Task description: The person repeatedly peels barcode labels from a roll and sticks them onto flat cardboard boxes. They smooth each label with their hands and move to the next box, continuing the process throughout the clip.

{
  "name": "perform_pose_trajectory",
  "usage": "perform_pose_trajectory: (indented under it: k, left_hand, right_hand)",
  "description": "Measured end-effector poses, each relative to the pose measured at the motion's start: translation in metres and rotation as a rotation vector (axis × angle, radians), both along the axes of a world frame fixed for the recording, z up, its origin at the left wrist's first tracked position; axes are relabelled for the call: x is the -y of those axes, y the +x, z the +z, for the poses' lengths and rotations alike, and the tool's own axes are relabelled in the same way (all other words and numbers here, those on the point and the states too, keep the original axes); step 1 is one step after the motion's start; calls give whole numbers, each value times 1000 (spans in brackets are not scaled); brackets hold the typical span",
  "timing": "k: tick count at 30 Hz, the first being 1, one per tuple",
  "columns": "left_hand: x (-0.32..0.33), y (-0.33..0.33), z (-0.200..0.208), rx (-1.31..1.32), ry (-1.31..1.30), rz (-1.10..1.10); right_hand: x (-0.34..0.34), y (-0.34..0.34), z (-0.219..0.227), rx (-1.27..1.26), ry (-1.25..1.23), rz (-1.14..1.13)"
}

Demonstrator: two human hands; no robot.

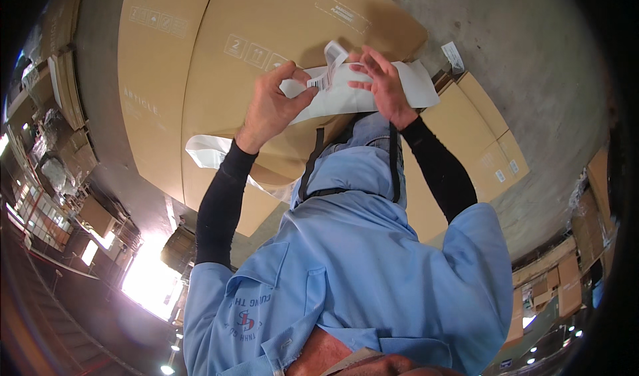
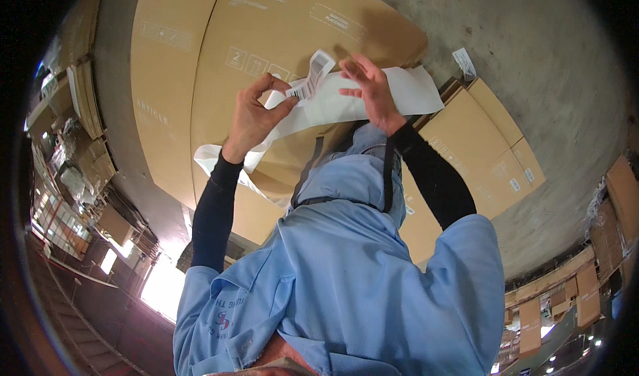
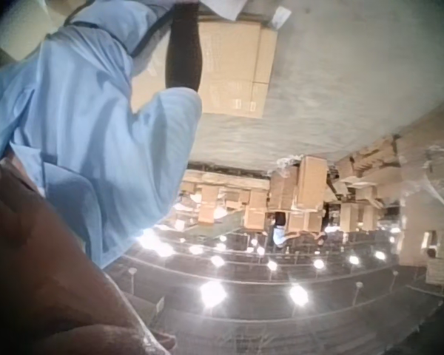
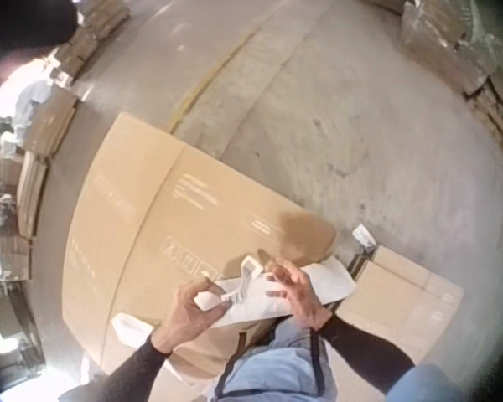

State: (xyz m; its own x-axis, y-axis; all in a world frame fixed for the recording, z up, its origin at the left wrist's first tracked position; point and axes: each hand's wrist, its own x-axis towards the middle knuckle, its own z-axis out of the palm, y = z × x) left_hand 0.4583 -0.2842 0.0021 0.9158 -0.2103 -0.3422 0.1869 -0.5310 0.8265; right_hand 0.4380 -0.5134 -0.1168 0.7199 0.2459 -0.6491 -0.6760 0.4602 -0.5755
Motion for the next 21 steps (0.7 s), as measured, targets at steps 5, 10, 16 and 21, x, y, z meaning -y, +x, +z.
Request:
perform_pose_trajectory:
  k: [5,10,16,21]
  left_hand:
    - [5,33,16,-57,78,-106]
    - [1,44,11,-15,69,-83]
    - [-4,50,-2,17,129,-136]
    - [0,53,-6,24,129,-178]
  right_hand:
    - [17,36,-17,-25,183,93]
    - [28,51,-24,41,42,220]
    - [35,59,-28,9,-36,308]
    - [36,69,-33,30,-71,395]
